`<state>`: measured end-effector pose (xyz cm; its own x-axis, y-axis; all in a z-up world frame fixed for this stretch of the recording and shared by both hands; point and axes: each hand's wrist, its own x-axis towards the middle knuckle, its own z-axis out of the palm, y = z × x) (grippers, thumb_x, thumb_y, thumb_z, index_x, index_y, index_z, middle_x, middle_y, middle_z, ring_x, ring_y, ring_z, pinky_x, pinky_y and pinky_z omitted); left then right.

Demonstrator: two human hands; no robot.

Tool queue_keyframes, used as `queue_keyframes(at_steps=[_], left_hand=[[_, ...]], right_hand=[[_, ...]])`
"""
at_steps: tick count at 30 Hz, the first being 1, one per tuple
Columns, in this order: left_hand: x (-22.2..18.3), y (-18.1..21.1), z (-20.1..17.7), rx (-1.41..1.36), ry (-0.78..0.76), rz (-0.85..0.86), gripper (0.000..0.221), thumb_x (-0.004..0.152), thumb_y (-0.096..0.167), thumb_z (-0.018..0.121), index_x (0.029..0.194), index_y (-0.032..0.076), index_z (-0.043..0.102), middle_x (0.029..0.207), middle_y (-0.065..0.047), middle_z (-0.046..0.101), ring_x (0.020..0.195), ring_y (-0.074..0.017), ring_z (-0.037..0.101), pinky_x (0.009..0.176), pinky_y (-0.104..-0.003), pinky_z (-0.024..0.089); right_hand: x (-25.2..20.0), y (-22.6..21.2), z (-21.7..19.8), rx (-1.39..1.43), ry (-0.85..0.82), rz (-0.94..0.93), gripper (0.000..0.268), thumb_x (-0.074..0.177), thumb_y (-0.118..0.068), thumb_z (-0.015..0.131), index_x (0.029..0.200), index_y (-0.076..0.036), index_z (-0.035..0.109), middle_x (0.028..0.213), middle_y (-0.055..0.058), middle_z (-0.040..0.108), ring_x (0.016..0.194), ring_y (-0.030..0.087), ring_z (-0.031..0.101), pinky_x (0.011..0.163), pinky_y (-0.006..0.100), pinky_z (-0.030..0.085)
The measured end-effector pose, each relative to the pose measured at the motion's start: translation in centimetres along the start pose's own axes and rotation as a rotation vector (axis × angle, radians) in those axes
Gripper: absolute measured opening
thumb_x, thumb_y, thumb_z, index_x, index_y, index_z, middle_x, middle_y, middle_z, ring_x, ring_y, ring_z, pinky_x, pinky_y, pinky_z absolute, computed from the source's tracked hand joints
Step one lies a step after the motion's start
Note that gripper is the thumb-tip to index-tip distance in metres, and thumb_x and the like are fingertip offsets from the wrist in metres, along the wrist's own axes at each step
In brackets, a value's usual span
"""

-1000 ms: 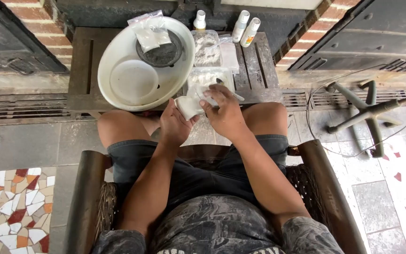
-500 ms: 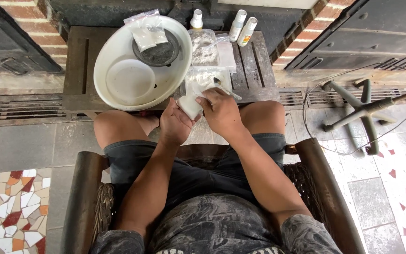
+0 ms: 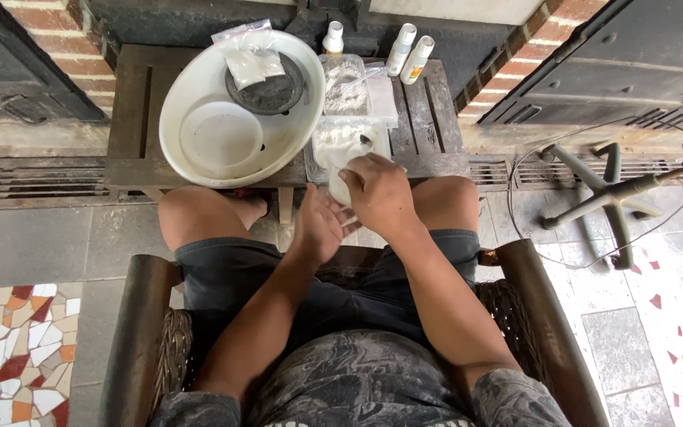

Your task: Packaging white powder into small plastic bags using a spoon

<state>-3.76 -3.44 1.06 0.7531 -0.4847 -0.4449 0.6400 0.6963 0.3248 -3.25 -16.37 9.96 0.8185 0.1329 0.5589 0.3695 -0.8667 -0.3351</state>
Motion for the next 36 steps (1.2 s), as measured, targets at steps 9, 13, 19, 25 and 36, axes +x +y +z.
queue_keyframes(at_steps=[9, 13, 19, 25, 36], left_hand=[[0.5, 1.3, -0.6, 0.013, -0.099, 0.103, 0.046, 0.112, 0.044, 0.032, 0.133, 0.008, 0.053, 0.125, -0.017, 0.067, 0.109, -0.0350, 0.068, 0.095, -0.056, 0.053], [1.1, 1.5, -1.5, 0.052, -0.114, 0.169, 0.042, 0.111, 0.044, 0.038, 0.133, 0.010, 0.052, 0.125, -0.015, 0.066, 0.112, -0.0320, 0.066, 0.095, -0.051, 0.052], [0.7, 2.0, -0.6, 0.041, -0.108, 0.281, 0.038, 0.107, 0.046, 0.049, 0.128, 0.016, 0.057, 0.121, -0.010, 0.067, 0.108, -0.0288, 0.066, 0.091, -0.045, 0.057], [0.8, 2.1, -0.8, 0.007, -0.141, 0.319, 0.033, 0.105, 0.043, 0.054, 0.122, 0.016, 0.061, 0.118, -0.015, 0.070, 0.104, -0.0317, 0.070, 0.085, -0.044, 0.063], [1.0, 2.2, -0.7, 0.031, -0.050, 0.300, 0.026, 0.103, 0.044, 0.058, 0.107, 0.018, 0.062, 0.104, -0.013, 0.074, 0.089, -0.0288, 0.074, 0.070, -0.039, 0.067]], right_hand=[[-0.5, -0.8, -0.6, 0.238, 0.085, 0.173, 0.018, 0.096, -0.009, 0.074, 0.094, 0.009, 0.072, 0.091, 0.022, 0.068, 0.073, 0.040, 0.071, 0.058, 0.040, 0.058], [-0.6, -0.6, -0.6, 0.212, 0.112, 0.144, 0.016, 0.093, -0.008, 0.076, 0.092, 0.007, 0.073, 0.099, 0.019, 0.068, 0.076, 0.039, 0.072, 0.058, 0.041, 0.059], [-1.0, -0.5, -0.7, 0.061, 0.223, 0.009, 0.013, 0.090, -0.010, 0.080, 0.085, 0.001, 0.074, 0.100, 0.008, 0.063, 0.084, 0.029, 0.070, 0.076, 0.032, 0.056], [-0.8, -0.2, 0.2, 0.146, 0.278, -0.028, 0.011, 0.087, -0.008, 0.080, 0.087, 0.000, 0.073, 0.110, 0.011, 0.061, 0.093, 0.034, 0.069, 0.082, 0.037, 0.055], [-0.7, -0.3, 1.3, 0.358, 0.222, 0.119, 0.014, 0.090, -0.011, 0.082, 0.083, -0.001, 0.075, 0.087, 0.016, 0.070, 0.077, 0.039, 0.075, 0.067, 0.038, 0.059]])
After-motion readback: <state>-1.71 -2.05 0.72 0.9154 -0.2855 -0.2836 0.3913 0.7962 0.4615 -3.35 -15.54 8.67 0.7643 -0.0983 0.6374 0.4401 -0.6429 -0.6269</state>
